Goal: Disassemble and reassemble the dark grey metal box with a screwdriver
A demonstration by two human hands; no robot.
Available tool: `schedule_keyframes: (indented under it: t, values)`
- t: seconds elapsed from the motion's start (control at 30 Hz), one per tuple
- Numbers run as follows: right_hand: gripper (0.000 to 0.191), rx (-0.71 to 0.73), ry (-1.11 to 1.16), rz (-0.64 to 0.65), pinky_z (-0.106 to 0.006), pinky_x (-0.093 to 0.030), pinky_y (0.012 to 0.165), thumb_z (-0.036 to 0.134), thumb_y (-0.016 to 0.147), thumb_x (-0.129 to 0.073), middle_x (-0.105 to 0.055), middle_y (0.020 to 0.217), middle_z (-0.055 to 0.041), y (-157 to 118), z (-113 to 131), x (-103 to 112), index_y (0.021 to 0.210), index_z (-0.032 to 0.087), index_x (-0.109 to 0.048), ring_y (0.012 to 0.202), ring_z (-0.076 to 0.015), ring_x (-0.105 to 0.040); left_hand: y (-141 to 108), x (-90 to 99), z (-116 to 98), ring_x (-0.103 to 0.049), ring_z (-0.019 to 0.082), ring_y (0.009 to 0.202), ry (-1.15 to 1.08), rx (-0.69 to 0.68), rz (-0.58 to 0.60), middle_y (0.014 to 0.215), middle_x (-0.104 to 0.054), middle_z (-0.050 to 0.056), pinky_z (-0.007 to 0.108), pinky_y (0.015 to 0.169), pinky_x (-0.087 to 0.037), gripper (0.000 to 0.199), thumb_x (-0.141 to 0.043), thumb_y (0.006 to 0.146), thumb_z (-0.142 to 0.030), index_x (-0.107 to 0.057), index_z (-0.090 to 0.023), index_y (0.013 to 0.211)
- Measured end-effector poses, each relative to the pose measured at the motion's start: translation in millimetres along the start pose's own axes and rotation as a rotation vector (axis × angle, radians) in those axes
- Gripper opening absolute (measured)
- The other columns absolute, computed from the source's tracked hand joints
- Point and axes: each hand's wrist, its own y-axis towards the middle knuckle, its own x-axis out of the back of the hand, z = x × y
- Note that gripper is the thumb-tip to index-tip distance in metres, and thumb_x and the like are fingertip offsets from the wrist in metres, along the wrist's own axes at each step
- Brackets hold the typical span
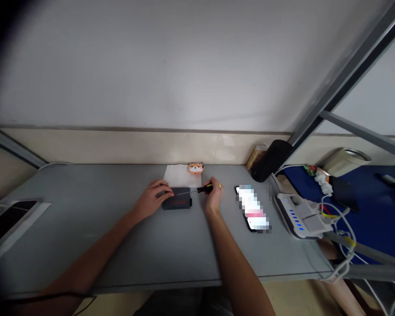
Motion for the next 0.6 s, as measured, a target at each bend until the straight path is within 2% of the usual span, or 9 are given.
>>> schedule_keyframes:
  t: [0.13,0.27,0.4,0.6]
  values:
    - [0.034,-0.053,0.054,-0.05,-0.028,-0.034,0.045,0.053,0.073,-0.056,-0.053,0.053,0.001,8,-2,2,0.055,0.025,-0.049,0.048,-0.0131,-0.046,11,6.3,15,-0.064,0.022,0.095,0.09,0.193,-0.072,0.091,-0.069,0.003,0.036,0.092,-0.053,0.014,-0.068,0.094,-0.032,-0.077,-0.026,0.086]
    - [0.031,-0.045,0.074,-0.05,-0.027,-0.035,0.045,0.051,0.072,-0.055,-0.053,0.055,0.0012,10,-1,3,0.057,0.025,-0.048,0.05,-0.013,-0.048,31,10.2,26,-0.065,0.025,0.093,0.19,0.297,-0.088,0.088,-0.069,0.005,0.037,0.088,-0.052,0.012,-0.071,0.091,-0.026,-0.078,-0.025,0.081]
    - [0.027,-0.06,0.078,-0.05,-0.026,-0.036,0.045,0.047,0.07,-0.056,-0.054,0.055,0.0008,9,-2,2,0.056,0.025,-0.049,0.051,-0.013,-0.048,42,7.4,27,-0.066,0.024,0.091,0.2,0.301,-0.054,0.087,-0.069,0.004,0.036,0.086,-0.052,0.011,-0.072,0.09,-0.028,-0.081,-0.026,0.083]
    - [0.027,-0.063,0.057,-0.04,-0.026,-0.036,0.044,0.045,0.074,-0.056,-0.055,0.057,0.0011,13,-2,4,0.059,0.025,-0.049,0.051,-0.0131,-0.049,39,6.4,29,-0.065,0.023,0.092,0.19,0.236,0.04,0.088,-0.067,0.004,0.035,0.09,-0.052,0.013,-0.071,0.091,-0.032,-0.081,-0.025,0.088]
